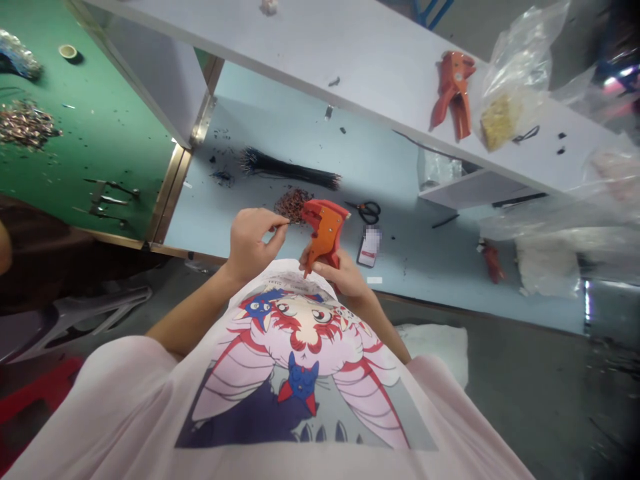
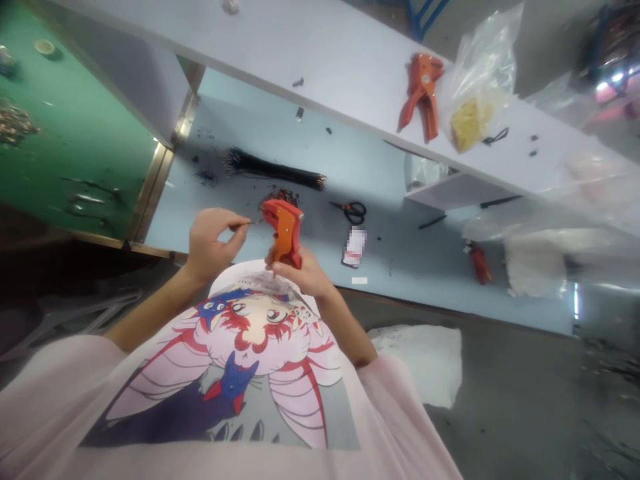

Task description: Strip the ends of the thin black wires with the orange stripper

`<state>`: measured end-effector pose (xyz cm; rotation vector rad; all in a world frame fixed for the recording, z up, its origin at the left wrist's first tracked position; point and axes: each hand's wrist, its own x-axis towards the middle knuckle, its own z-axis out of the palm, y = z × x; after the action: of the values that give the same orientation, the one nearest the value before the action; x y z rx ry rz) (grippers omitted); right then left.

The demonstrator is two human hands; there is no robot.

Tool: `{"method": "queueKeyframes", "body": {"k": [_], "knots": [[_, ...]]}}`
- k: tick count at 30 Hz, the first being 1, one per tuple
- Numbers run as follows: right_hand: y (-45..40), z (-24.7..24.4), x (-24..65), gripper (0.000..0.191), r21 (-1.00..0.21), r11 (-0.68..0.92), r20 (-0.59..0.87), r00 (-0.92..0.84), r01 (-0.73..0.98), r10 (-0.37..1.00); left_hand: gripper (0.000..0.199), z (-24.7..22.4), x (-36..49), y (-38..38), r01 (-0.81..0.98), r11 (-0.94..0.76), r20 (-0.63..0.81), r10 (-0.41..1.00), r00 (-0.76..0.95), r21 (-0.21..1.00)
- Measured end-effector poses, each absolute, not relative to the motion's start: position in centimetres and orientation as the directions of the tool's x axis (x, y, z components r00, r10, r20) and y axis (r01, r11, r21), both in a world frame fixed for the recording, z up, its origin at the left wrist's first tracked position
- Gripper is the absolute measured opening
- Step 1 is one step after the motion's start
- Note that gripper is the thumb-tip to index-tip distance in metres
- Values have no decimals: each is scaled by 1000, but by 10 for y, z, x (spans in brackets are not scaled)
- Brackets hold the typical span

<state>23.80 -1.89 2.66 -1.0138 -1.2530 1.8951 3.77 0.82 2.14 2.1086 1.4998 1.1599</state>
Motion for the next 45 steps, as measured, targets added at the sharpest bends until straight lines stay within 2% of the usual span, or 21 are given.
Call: {"method": "queueKeyframes", "body": {"k": [4,7,11,14,18,22,25,29,34,36,39,42,45], "knots": [[-16,22,236,27,-962,-256,-214,-323,-92,922,8,23,40,8,633,-499,509,840,186,592],[-16,18,230,25,-982,-159,-135,-202,-106,970,7,22,44,6,639,-552,532,808,251,536],[-15,20,223,19,-996,-33,-21,-149,-80,989,6,18,50,1,628,-605,545,774,322,489],[-14,23,222,11,-998,36,29,-133,48,991,6,17,52,-2,617,-615,528,774,351,491],[-12,24,226,9,-976,67,45,-110,209,993,6,14,50,-1,623,-610,500,782,373,490],[-11,17,233,10,-972,62,52,-48,227,997,8,7,43,7,646,-605,480,786,390,465],[-9,11,242,11,-970,66,72,17,234,997,10,-2,28,16,720,-519,441,838,321,461],[-2,5,258,11,-965,61,87,94,255,992,11,-11,4,25,767,-346,342,923,175,541],[10,-4,263,24,-897,10,47,73,441,996,12,-7,6,18,603,-187,196,979,50,776],[13,-6,259,30,-850,15,58,66,527,996,11,-3,15,15,544,-146,162,987,19,827],[13,-4,252,27,-795,57,73,2,604,997,9,1,25,13,489,-127,157,987,-20,863],[8,2,248,25,-836,-11,-39,-40,548,998,9,5,28,13,471,-150,193,980,-43,869],[-1,8,247,26,-921,-186,-238,-117,343,964,9,9,29,14,479,-207,249,968,-25,853]]}}
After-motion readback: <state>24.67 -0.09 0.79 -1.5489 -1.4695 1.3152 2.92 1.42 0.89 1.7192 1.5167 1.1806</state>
